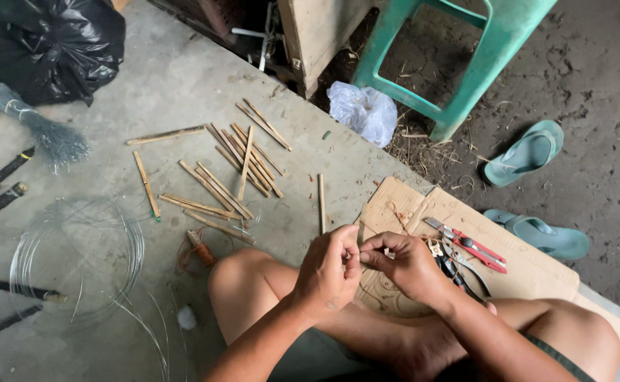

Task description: The person sits on the floor and assembles small bamboo sticks into a cross-shaped structure. They use a thin wire to tie the sticks together, then use scissors to trim the excess wire and a knife to sharpen the ends of the sticks.

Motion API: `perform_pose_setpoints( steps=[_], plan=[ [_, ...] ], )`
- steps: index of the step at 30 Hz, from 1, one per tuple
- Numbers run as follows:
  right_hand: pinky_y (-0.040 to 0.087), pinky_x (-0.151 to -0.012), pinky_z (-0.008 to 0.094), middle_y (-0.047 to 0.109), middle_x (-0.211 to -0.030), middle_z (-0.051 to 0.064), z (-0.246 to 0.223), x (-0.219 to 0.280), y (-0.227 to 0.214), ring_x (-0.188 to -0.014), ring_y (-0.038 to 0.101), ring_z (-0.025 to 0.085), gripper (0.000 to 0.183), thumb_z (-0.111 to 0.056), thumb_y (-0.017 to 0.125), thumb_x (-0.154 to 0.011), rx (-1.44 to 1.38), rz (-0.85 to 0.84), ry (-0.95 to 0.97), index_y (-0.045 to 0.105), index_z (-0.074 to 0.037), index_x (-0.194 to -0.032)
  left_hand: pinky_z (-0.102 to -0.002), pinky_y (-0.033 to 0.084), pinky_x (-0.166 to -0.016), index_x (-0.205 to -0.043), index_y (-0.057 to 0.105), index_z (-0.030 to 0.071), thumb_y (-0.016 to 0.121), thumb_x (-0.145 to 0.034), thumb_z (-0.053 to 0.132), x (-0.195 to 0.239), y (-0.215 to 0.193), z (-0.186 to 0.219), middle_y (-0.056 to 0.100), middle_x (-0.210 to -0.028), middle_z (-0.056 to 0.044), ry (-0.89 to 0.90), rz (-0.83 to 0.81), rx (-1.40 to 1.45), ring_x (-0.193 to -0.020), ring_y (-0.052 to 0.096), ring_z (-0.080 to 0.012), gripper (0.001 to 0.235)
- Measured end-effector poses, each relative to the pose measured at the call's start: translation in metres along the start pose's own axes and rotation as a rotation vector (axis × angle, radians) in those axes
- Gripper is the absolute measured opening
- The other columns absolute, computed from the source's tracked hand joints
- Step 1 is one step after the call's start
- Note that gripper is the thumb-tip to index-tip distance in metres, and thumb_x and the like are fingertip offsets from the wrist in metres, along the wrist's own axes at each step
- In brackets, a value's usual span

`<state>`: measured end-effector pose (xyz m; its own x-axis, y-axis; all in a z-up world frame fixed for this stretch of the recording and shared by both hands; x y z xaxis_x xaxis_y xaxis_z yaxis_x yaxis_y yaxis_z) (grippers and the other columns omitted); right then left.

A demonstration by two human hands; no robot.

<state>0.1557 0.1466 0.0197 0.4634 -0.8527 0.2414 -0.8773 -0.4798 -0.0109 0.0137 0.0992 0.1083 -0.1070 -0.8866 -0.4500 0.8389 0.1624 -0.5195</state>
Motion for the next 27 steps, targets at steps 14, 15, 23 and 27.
perform_pose_setpoints(
  steps=[14,15,23,27],
  plan=[
    [0.050,-0.087,0.025,0.073,-0.096,0.003,0.059,-0.002,-0.006,-0.093,0.064,0.011,0.017,-0.011,0.068,-0.093,-0.278,-0.247,0.334,0.071,0.002,-0.104,-0.043,0.046,-0.086,-0.110,0.061,0.008,0.069,-0.087,-0.001,0.005,0.024,-0.021,0.068,-0.095,-0.005,-0.020,-0.110,0.022,-0.092,0.063,-0.0291,0.026],
    [0.050,-0.087,0.026,0.073,-0.095,0.004,0.058,-0.001,-0.007,-0.093,0.065,0.011,0.017,-0.011,0.068,-0.092,-0.346,-0.217,0.348,0.071,0.002,-0.104,-0.043,0.045,-0.087,-0.105,0.062,0.009,0.071,-0.086,0.001,0.003,0.024,-0.023,0.067,-0.093,-0.005,-0.046,-0.124,0.024,-0.093,0.062,-0.0287,0.022],
    [0.048,-0.082,0.026,0.068,-0.090,0.002,0.042,0.004,0.009,-0.087,0.060,0.010,0.015,-0.012,0.069,-0.093,-0.461,-0.213,0.291,0.070,0.002,-0.099,-0.044,0.038,-0.091,-0.089,0.064,0.011,0.082,-0.081,0.021,-0.005,0.010,0.005,0.068,-0.087,-0.001,0.061,-0.091,-0.097,-0.096,0.061,-0.0259,0.022],
    [0.047,-0.078,0.025,0.066,-0.088,0.001,0.037,0.006,0.005,-0.084,0.058,0.009,0.011,-0.011,0.069,-0.093,-0.359,-0.166,0.249,0.069,0.000,-0.096,-0.044,0.039,-0.093,-0.091,0.067,0.011,0.077,-0.089,0.016,-0.002,0.008,0.006,0.070,-0.090,-0.001,0.059,-0.067,-0.079,-0.096,0.062,-0.0245,0.012]
  ],
)
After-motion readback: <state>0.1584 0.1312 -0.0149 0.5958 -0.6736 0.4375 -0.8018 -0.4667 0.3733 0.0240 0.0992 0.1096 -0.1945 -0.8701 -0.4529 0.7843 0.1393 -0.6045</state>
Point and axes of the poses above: each hand's wrist, its own x-axis away from the middle knuckle, its own y-axis out of the palm, z = x × y, the point moved 8 cm from there along -x, towards the middle knuckle
